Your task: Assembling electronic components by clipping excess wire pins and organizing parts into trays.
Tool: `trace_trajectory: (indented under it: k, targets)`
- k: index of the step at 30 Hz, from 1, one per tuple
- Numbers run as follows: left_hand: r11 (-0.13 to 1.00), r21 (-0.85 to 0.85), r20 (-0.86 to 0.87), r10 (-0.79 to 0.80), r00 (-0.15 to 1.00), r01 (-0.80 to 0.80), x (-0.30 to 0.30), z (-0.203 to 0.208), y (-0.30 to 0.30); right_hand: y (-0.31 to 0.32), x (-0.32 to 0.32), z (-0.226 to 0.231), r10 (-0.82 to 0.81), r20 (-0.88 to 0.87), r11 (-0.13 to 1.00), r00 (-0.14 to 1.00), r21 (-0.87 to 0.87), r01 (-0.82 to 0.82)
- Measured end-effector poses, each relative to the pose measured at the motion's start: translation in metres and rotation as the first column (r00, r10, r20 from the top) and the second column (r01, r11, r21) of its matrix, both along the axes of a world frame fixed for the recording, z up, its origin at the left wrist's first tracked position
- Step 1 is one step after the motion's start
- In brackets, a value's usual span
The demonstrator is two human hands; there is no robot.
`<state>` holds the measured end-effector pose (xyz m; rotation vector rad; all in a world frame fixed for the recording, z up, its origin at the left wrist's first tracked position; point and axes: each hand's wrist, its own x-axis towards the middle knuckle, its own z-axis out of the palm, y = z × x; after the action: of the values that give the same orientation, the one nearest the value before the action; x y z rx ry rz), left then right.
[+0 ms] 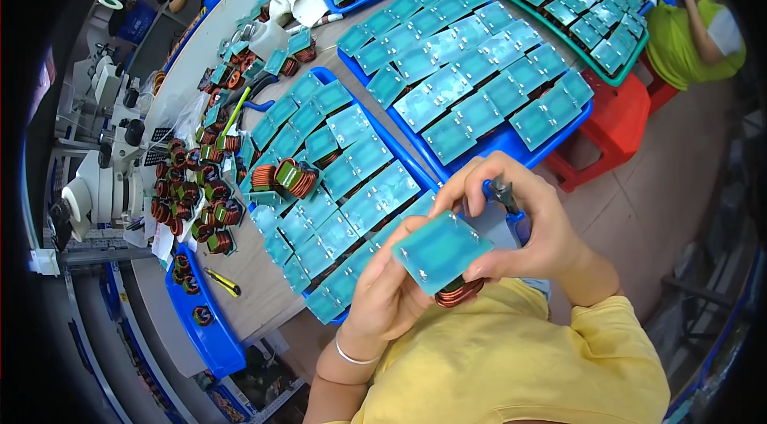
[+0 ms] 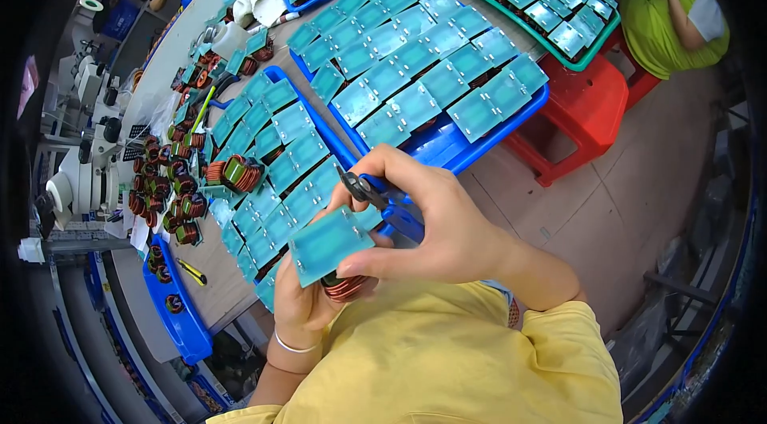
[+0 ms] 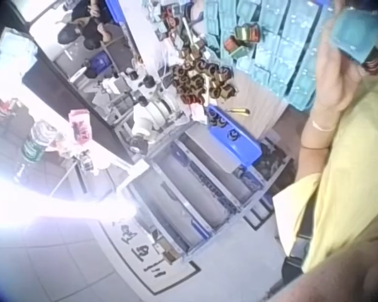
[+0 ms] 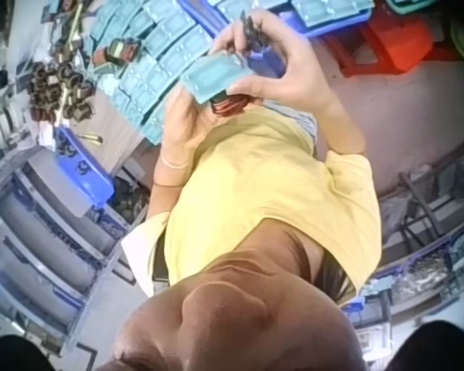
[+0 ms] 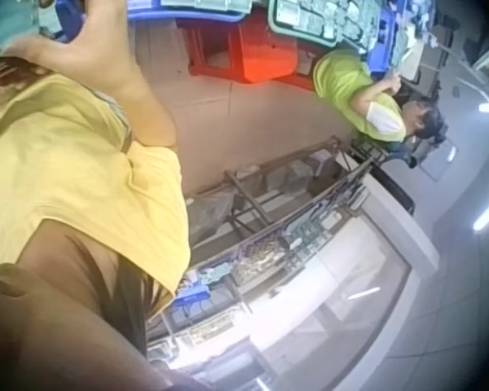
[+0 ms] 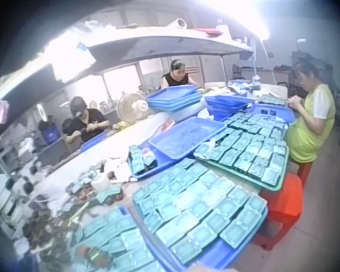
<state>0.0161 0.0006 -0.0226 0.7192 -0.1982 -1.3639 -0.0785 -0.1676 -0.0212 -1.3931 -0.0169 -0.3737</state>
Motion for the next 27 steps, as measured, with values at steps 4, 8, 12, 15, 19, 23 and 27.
trace_trajectory:
  k: [4, 8, 12, 15, 19, 23, 27]
  targets:
    - [0.991, -0.072, 0.165, 0.12, 0.979, -0.109, -0.006, -0.002, 0.001, 0.002, -0.004, 0.004, -0.175, -0.007, 0.954, 0.985, -0.249, 0.167]
    - [0.986, 0.073, 0.578, 0.082, 0.812, -0.152, -0.007, -0.003, 0.002, 0.008, -0.005, 0.007, -0.305, 0.1, 0.819, 0.947, -0.48, 0.314]
    - [0.96, 0.027, 0.43, 0.241, 0.87, -0.279, -0.01, 0.003, -0.009, 0.002, -0.004, 0.004, -0.314, 0.119, 0.834, 0.942, -0.44, 0.334]
    - [0.986, -0.024, 0.106, 0.17, 0.98, -0.168, 0.001, 0.009, -0.008, -0.009, -0.015, 0.009, -0.296, 0.152, 0.746, 0.943, -0.579, 0.328]
    - [0.967, -0.092, 0.381, 0.254, 0.889, -0.236, 0.002, -0.001, -0.004, -0.007, -0.025, 0.014, -0.257, -0.022, 0.646, 0.966, -0.748, 0.155]
    - [0.922, 0.057, 0.601, 0.275, 0.75, -0.383, -0.006, 0.01, -0.009, -0.005, -0.027, 0.021, -0.17, 0.053, 0.428, 0.984, -0.896, 0.122]
    - [0.971, -0.076, 0.795, 0.196, 0.574, -0.226, 0.002, 0.004, 0.0, -0.002, -0.029, 0.026, -0.14, 0.049, 0.338, 0.989, -0.936, 0.094]
